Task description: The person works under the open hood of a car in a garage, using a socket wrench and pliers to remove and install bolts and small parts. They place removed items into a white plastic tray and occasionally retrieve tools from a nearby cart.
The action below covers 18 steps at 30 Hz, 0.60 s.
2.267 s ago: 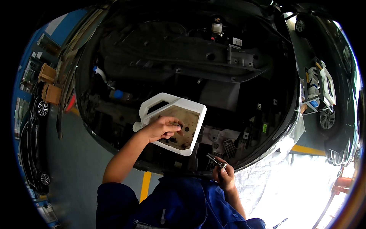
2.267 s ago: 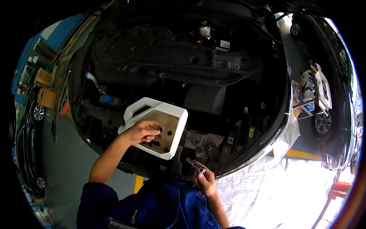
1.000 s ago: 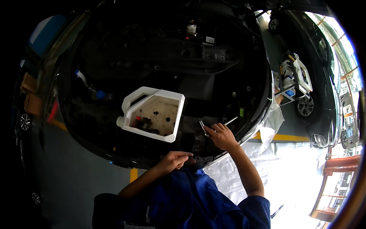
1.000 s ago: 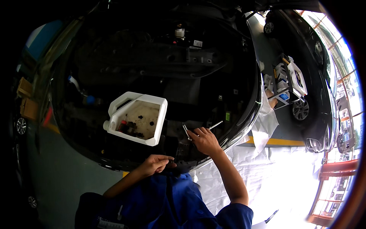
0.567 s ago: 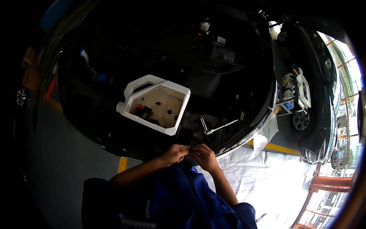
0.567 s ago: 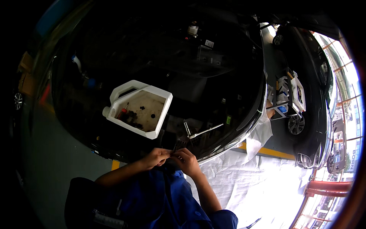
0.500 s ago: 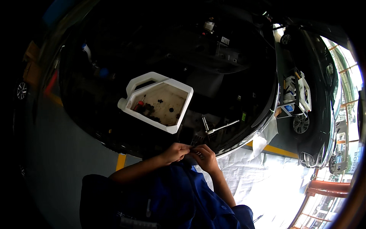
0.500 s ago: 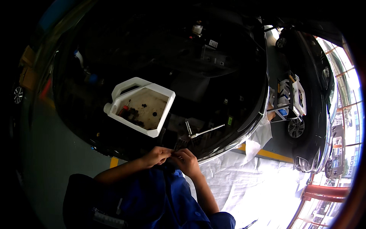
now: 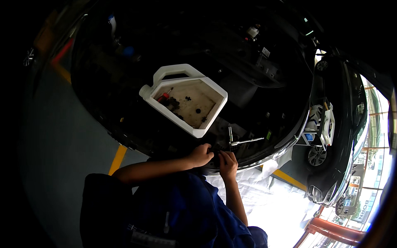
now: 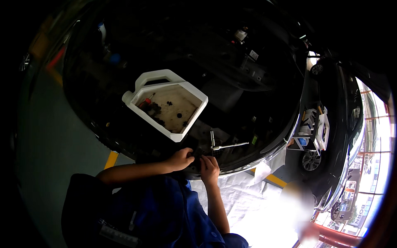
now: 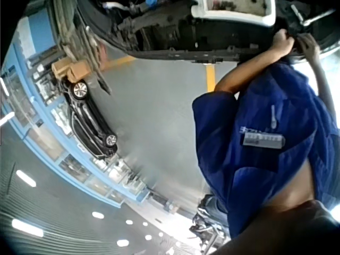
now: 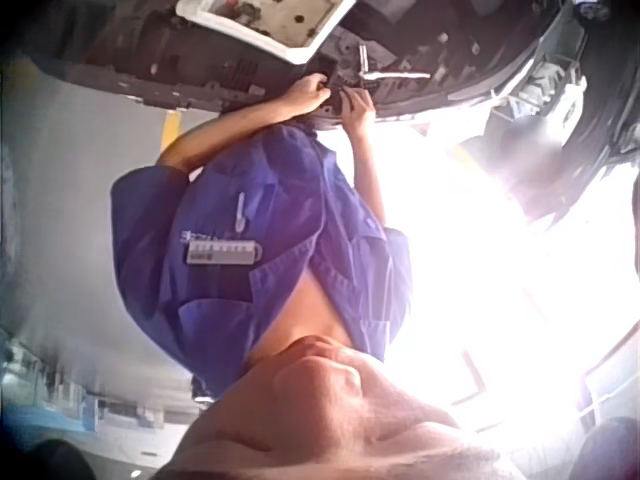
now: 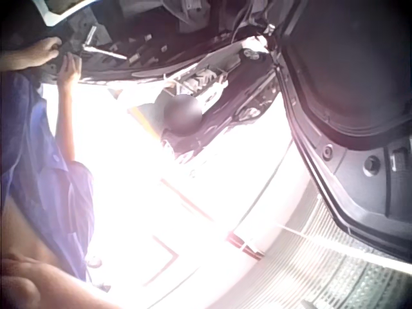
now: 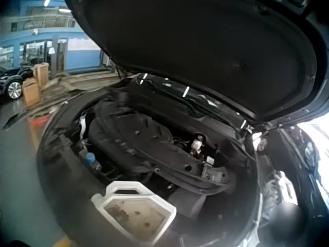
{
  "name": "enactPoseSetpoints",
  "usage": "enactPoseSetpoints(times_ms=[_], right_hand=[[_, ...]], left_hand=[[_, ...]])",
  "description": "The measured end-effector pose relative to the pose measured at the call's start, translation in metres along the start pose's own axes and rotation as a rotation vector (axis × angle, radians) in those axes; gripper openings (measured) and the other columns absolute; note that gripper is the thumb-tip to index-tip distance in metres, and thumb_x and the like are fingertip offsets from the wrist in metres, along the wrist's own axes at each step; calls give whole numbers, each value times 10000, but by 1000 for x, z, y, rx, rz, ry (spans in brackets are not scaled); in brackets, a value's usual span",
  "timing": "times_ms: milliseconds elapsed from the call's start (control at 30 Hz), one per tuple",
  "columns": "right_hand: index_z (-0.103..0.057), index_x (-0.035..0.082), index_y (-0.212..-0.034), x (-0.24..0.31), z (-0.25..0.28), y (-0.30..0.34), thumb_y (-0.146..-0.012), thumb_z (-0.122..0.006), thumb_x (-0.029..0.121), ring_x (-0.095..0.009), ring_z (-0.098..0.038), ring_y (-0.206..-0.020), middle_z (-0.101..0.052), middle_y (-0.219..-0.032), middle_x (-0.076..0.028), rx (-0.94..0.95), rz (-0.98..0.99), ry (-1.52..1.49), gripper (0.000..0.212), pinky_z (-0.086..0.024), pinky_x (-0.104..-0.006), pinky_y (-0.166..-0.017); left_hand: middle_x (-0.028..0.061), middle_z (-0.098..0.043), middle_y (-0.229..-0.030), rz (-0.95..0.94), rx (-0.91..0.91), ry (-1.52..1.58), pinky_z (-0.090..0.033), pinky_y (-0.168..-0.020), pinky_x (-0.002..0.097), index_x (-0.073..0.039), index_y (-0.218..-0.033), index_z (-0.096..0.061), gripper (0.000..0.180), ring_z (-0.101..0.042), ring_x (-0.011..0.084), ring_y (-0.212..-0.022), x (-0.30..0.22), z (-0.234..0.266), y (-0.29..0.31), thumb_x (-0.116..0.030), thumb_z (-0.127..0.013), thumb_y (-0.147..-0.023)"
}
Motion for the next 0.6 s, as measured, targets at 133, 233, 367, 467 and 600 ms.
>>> enactPoseSetpoints(times_ms=[133,233,367,467,600], right_hand=[[-744,29,-1005,-5,-10,1,-854,-740,44,-292,-660,-812,-660,-912,-99,-27,77,115,152,-542,-388,-698],[-750,22,-984,-1,-11,1,-849,-742,35,-297,-655,-791,-658,-897,-114,-28,106,137,136,-535,-388,-691],[-738,10,-951,1,-12,0,-843,-743,33,-306,-653,-790,-656,-889,-117,-25,101,141,110,-533,-391,-693],[-727,2,-932,3,-12,0,-838,-742,32,-314,-653,-792,-656,-886,-119,-19,90,150,99,-533,-397,-696],[-723,0,-929,3,-13,-1,-831,-740,30,-323,-656,-801,-656,-895,-121,-3,84,173,104,-533,-405,-701]], left_hand=[[283,-697,-1062,88,-5,-76,-516,-897,457,79,-1135,-641,480,-671,418,-1036,5,-15,-20,-343,-612,-909],[246,-692,-1136,335,23,107,-493,-925,418,60,-1175,-648,537,-659,350,-1084,3,-19,-35,-422,-583,-948],[212,-662,-1208,516,29,320,-473,-943,386,91,-1239,-627,608,-625,275,-1110,-4,-19,-39,-440,-605,-943],[211,-671,-1195,497,46,302,-475,-944,379,97,-1233,-630,606,-629,270,-1098,12,-27,-46,-431,-623,-936],[202,-681,-1187,467,70,263,-479,-929,375,92,-1215,-643,578,-631,257,-1077,18,-31,-48,-412,-646,-931]])
Point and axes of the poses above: each hand's wrist, its own y-axis away from the middle knuckle, its own z-axis out of the back of the hand, x = y × z, the point moved 2 cm from there along -y, towards the middle knuckle
